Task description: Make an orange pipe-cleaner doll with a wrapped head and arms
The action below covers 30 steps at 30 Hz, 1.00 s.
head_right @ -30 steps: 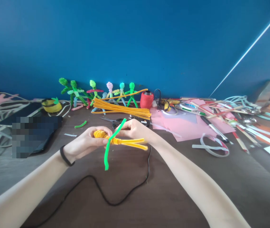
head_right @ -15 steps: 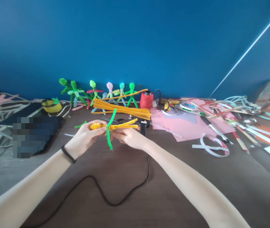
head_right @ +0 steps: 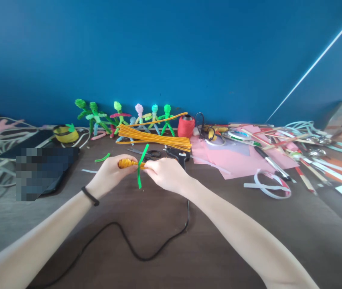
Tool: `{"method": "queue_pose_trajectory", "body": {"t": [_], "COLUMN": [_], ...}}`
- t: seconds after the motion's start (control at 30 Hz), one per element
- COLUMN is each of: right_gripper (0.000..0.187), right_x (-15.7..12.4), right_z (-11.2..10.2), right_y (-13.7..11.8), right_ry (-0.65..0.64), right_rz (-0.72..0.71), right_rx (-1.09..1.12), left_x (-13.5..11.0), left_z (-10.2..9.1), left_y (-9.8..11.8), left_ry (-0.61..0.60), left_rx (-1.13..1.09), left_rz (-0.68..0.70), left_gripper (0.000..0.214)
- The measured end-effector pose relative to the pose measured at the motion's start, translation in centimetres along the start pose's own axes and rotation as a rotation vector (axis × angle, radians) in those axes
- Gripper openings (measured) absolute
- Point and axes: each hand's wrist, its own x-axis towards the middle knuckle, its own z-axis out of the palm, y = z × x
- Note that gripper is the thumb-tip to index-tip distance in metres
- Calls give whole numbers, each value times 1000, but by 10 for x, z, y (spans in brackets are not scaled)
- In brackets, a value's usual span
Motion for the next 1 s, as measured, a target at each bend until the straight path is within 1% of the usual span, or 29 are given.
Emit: {"method": "queue_pose_trajectory", "body": {"t": [0.13, 0.23, 0.3, 0.4, 0.5, 0.67, 0.8, 0.9, 1.0], "right_gripper": [20, 17, 17, 19, 23, 29, 34, 36, 33], "right_x": [0, 1, 2, 4, 5, 4, 4, 4, 4], "right_z": [-6, -9, -9, -10, -12, -14, -7, 0, 6], "right_y": [5, 11, 16, 21, 26, 32, 34, 37, 37], "right_ry": [74, 109, 103, 66, -3, -175, -277, -297, -254], "right_rz": [-10, 14, 22, 59, 111, 111, 158, 98, 40], "right_rx": [30, 171, 298, 486, 620, 747, 821, 890, 826], "left_x": [-1, -1, -1, -2, -3, -5, -6, -7, -6], "left_z": [0, 0, 0, 0, 0, 1, 2, 2, 3], "left_y": [1, 2, 3, 5, 5, 6, 7, 8, 8], "left_ry": [-124, -174, -188, -214, -269, -354, -342, -321, -295], "left_rx": [-73, -125, -205, -351, -422, -577, -724, -835, -922], "left_rz": [-8, -63, -95, -123, -136, -167, -198, -242, -252], "left_gripper": [15, 18, 19, 18, 17, 16, 15, 15, 16]}}
